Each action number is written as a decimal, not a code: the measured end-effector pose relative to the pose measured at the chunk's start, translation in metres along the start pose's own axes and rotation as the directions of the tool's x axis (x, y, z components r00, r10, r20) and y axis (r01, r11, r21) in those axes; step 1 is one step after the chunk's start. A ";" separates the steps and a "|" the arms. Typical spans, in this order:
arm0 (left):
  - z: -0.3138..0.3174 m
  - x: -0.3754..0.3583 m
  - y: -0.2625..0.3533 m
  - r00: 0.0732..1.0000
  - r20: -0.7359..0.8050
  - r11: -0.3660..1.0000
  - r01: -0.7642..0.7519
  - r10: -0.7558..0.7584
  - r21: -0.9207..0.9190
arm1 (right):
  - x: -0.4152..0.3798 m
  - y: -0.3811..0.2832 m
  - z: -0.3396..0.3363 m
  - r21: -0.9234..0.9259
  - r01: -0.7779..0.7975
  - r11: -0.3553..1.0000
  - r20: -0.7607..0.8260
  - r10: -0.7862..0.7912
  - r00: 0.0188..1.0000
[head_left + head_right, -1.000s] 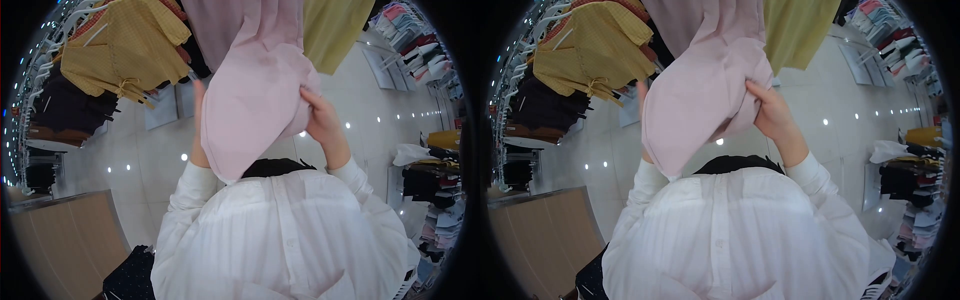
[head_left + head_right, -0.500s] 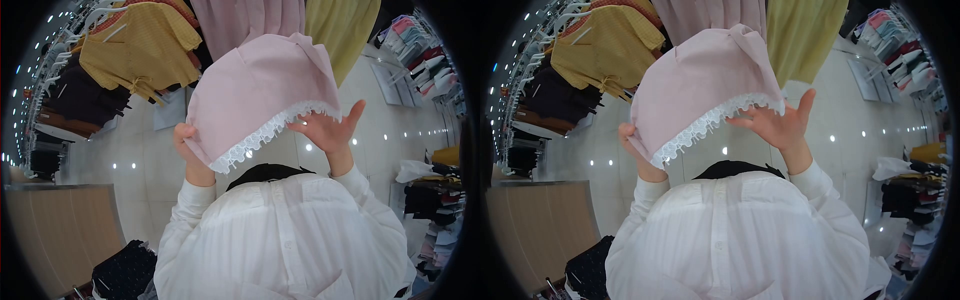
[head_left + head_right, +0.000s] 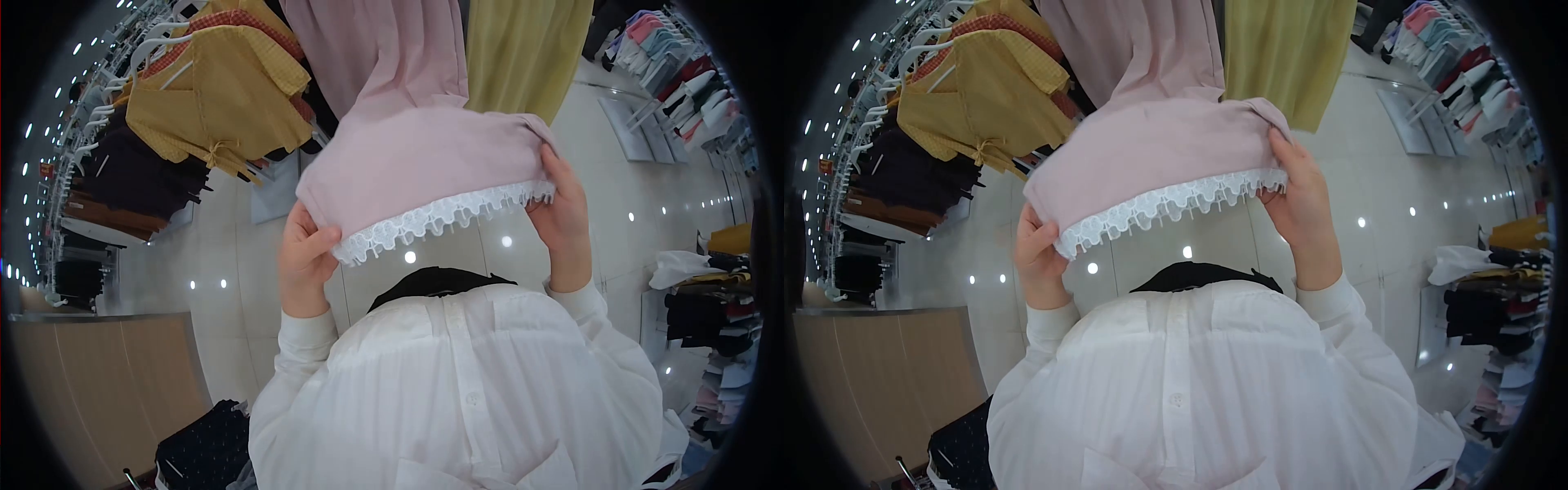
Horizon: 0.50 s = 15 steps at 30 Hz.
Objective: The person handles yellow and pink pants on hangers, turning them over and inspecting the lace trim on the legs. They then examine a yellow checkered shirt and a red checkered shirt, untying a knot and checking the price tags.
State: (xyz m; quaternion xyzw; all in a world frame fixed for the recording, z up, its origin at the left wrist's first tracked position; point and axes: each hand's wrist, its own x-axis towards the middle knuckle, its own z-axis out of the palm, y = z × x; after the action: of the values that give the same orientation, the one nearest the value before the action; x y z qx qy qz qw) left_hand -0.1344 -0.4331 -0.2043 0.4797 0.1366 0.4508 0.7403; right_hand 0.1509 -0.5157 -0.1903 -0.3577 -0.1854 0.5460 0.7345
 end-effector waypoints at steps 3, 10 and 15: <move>0.012 0.006 -0.004 0.970 -0.242 1.000 0.009 -0.006 0.011 | -0.002 -0.004 0.001 -0.083 0.005 0.997 -0.093 -0.012 0.996; -0.007 0.006 -0.005 0.869 -0.166 0.529 -0.124 0.467 0.839 | -0.008 -0.006 -0.023 -0.466 0.265 0.844 0.089 -0.253 0.963; 0.007 0.006 0.004 0.941 -0.117 0.906 -0.265 0.317 0.329 | -0.018 -0.025 -0.030 -0.535 0.393 0.748 0.389 -0.195 0.900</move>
State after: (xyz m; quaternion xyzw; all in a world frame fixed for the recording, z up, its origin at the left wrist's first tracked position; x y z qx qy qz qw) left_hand -0.1285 -0.4315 -0.1962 0.5649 0.1937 0.5682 0.5662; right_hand 0.1814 -0.5458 -0.1898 -0.4479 -0.5158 0.3830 0.6218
